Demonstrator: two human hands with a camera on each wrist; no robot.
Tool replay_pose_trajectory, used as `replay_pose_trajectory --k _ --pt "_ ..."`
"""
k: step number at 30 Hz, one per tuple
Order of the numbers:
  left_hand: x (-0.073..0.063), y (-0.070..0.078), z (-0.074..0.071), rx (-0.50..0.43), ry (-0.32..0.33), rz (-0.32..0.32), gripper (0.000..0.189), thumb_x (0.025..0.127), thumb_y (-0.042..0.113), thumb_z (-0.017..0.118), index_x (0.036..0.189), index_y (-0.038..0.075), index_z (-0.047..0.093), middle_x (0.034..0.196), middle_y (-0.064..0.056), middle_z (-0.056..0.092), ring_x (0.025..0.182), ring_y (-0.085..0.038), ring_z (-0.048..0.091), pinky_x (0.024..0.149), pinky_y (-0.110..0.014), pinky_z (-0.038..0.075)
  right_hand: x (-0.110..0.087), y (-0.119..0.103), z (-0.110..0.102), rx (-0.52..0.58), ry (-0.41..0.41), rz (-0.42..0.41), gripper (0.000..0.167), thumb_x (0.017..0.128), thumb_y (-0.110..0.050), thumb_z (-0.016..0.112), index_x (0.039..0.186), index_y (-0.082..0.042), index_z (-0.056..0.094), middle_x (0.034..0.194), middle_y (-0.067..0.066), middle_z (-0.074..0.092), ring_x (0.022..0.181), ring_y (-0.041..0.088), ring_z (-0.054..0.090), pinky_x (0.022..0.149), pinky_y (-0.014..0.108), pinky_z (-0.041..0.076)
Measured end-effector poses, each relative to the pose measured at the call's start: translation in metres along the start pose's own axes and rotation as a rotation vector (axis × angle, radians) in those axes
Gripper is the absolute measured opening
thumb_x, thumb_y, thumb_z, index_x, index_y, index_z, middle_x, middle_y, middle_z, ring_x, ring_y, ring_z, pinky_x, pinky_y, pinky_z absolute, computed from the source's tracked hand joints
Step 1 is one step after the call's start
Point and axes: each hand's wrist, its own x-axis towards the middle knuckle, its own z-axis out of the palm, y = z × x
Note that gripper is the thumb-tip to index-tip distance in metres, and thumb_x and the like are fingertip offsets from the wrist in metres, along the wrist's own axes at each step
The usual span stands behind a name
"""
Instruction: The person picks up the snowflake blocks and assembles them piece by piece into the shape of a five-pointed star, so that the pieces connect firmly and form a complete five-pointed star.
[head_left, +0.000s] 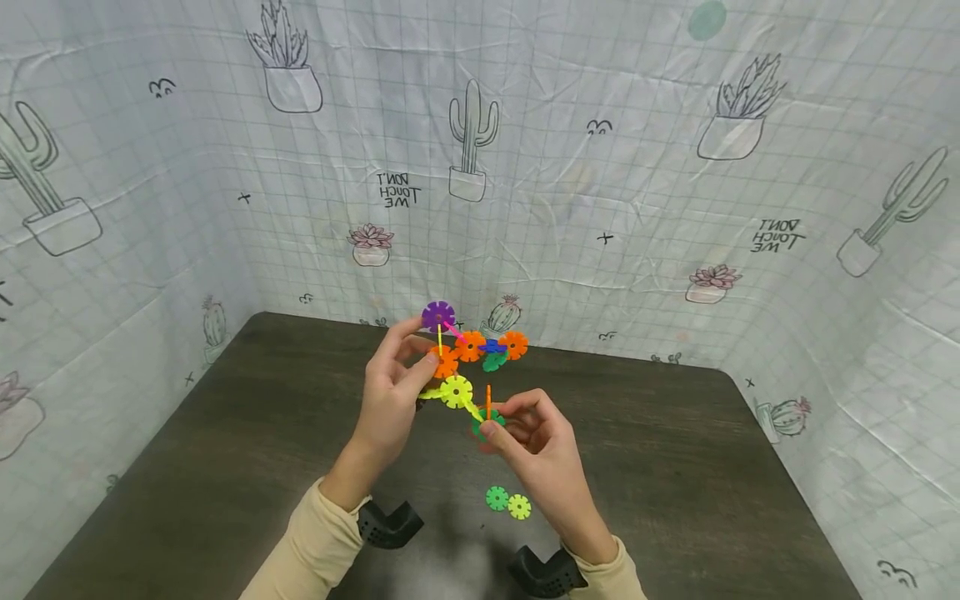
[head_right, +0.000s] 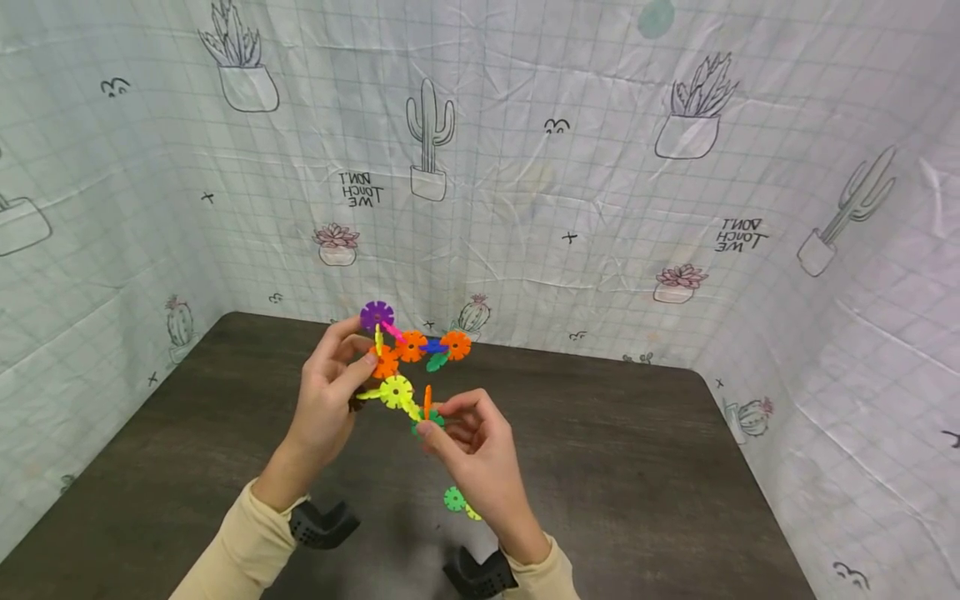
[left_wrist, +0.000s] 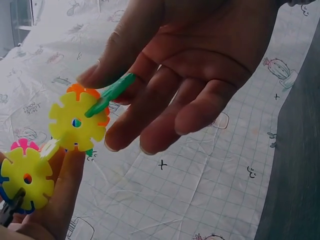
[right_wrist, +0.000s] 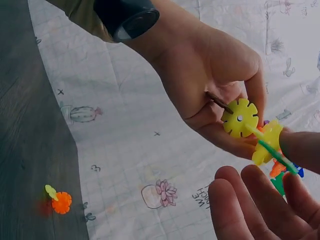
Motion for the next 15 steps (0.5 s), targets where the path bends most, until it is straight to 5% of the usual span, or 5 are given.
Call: replay_pose_trajectory --k 8,15 --pt "-0.0009 0.0007 0.0029 -0.061 0.043 0.012 0.038 0.100 -0.004 0.050 0.137 -0.010 0.046 0.099 0.002 0.057 0.090 -0.008 0.059 0.080 -0.021 0.052 -0.0004 0.0023 0.0005 -0.053 -0.045 -0.013 0.021 0.098 -0.010 0.068 0.110 0.000 0.053 0.101 0.023 0.071 0.086 0.020 0.075 0.079 0.043 0.063" --pt "-0.0018 0.0023 0.0058 -0.155 0.080 -0.050 0.033 0.100 -0.002 0.050 0.133 -0.001 0.052 0.098 0.001 0.059 0.091 -0.011 0.060 0.077 -0.021 0.054 -0.0010 0.0042 0.0015 -0.081 -0.049 0.000 0.018 0.098 -0.012 0.068 0.107 -0.002 0.056 0.099 0.027 0.069 0.083 0.021 0.072 0.074 0.038 0.062"
